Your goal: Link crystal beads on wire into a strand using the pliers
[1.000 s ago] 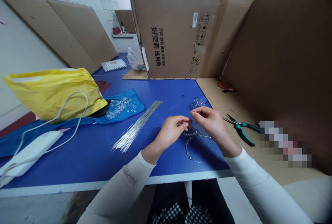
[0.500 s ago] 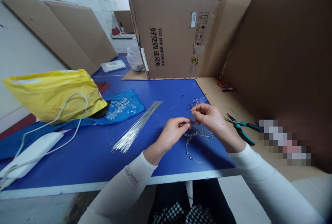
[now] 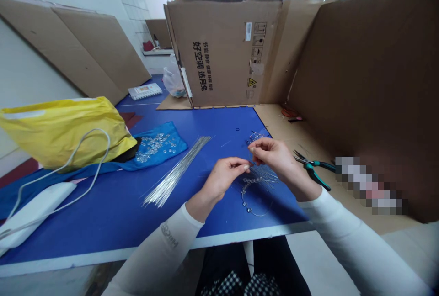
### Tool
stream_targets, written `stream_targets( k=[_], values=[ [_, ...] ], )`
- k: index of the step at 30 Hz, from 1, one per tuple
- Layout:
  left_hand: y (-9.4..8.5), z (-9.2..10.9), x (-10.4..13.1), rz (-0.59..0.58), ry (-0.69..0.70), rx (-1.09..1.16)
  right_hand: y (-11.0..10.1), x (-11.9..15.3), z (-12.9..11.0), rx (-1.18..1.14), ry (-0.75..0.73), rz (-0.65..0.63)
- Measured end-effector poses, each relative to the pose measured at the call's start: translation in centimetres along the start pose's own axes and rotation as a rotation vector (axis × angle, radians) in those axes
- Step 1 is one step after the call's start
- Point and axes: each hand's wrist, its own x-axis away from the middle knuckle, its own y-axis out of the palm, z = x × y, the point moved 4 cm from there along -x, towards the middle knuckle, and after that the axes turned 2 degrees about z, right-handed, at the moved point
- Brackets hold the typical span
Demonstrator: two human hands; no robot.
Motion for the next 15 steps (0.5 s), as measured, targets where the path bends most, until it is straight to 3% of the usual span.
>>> stream_targets(
  k=[10, 13, 15],
  values=[
    [0.0, 0.0, 0.0, 0.0, 0.017, 0.063, -0.2, 0.1, 0.2, -0.106, 0.038, -0.08],
    [0.0, 0.1, 0.0, 0.008, 0.024, 0.039, -0.9, 0.4, 0.4, 0.01, -0.015, -0.065],
    [0.0, 0.3, 0.1, 0.012, 0.025, 0.025, -2.3, 0.7, 0.6, 0.226, -0.076, -0.034]
  ],
)
